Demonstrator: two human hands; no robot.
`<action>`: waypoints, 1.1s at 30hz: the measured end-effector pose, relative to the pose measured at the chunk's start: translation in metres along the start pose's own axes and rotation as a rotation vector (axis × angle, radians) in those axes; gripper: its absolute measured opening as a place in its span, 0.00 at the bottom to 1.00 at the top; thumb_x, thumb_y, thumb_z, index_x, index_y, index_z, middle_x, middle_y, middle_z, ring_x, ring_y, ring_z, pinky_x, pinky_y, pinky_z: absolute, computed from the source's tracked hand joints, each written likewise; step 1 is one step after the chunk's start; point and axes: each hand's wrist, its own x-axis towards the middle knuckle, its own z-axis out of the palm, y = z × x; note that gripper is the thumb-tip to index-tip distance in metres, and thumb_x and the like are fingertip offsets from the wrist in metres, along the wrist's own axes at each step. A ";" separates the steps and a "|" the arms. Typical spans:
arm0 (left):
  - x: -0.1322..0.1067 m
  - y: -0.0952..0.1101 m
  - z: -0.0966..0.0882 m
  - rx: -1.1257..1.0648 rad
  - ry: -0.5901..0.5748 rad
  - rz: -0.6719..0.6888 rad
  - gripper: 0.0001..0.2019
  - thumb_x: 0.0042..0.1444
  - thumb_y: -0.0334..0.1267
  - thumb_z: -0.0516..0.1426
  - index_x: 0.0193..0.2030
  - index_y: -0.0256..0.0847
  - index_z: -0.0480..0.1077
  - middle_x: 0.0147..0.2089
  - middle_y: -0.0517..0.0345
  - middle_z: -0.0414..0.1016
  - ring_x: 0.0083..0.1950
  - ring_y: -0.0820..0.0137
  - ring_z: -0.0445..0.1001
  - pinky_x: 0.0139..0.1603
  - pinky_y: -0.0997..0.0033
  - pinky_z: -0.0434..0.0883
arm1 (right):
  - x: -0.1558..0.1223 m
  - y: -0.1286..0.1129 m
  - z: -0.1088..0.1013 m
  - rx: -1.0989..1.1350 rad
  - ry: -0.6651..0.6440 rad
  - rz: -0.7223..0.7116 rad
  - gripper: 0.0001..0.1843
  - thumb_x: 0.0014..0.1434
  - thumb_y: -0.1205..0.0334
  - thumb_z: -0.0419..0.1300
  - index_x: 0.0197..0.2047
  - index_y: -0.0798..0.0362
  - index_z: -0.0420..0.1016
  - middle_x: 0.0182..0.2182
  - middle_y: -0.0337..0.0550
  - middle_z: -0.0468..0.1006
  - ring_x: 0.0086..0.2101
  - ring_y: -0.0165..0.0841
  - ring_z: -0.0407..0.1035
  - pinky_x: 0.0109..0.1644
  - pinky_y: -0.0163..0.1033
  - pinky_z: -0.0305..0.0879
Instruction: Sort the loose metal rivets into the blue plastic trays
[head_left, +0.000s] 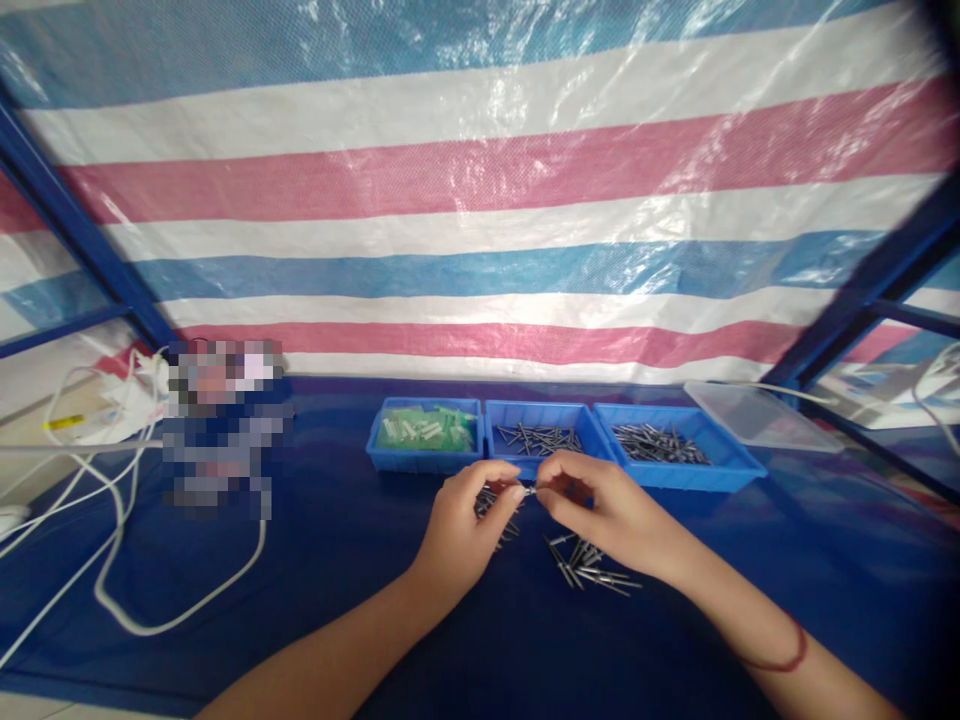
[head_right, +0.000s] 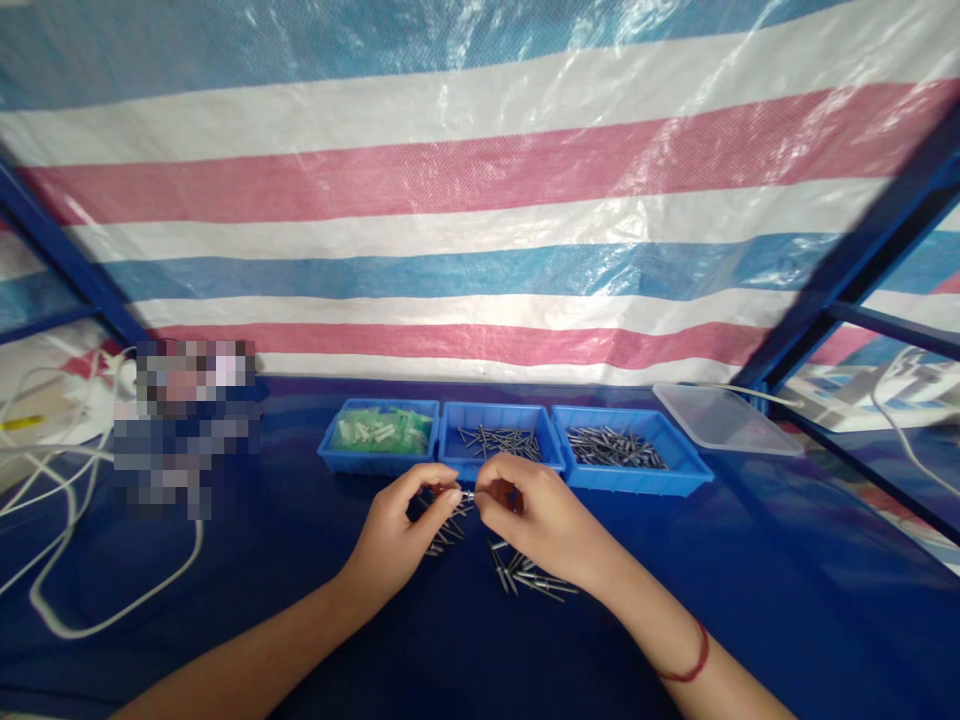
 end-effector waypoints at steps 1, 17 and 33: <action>0.000 0.000 0.000 -0.011 0.005 -0.003 0.07 0.58 0.35 0.57 0.43 0.41 0.71 0.40 0.58 0.77 0.41 0.68 0.75 0.46 0.71 0.68 | 0.000 0.000 0.001 -0.003 -0.025 -0.003 0.06 0.59 0.65 0.55 0.30 0.52 0.68 0.24 0.36 0.68 0.25 0.28 0.63 0.28 0.33 0.60; 0.000 0.003 -0.002 -0.098 -0.042 -0.025 0.03 0.58 0.35 0.57 0.36 0.40 0.72 0.36 0.59 0.76 0.38 0.71 0.72 0.40 0.75 0.66 | 0.002 0.004 0.007 0.203 -0.151 0.055 0.09 0.60 0.57 0.57 0.35 0.52 0.74 0.33 0.41 0.71 0.31 0.29 0.67 0.31 0.34 0.62; -0.004 0.003 -0.002 0.123 -0.112 0.062 0.06 0.60 0.35 0.55 0.43 0.40 0.69 0.38 0.57 0.72 0.42 0.67 0.70 0.45 0.67 0.63 | 0.004 0.006 -0.014 0.135 0.143 0.018 0.12 0.59 0.52 0.57 0.33 0.52 0.73 0.31 0.42 0.73 0.32 0.32 0.67 0.35 0.36 0.65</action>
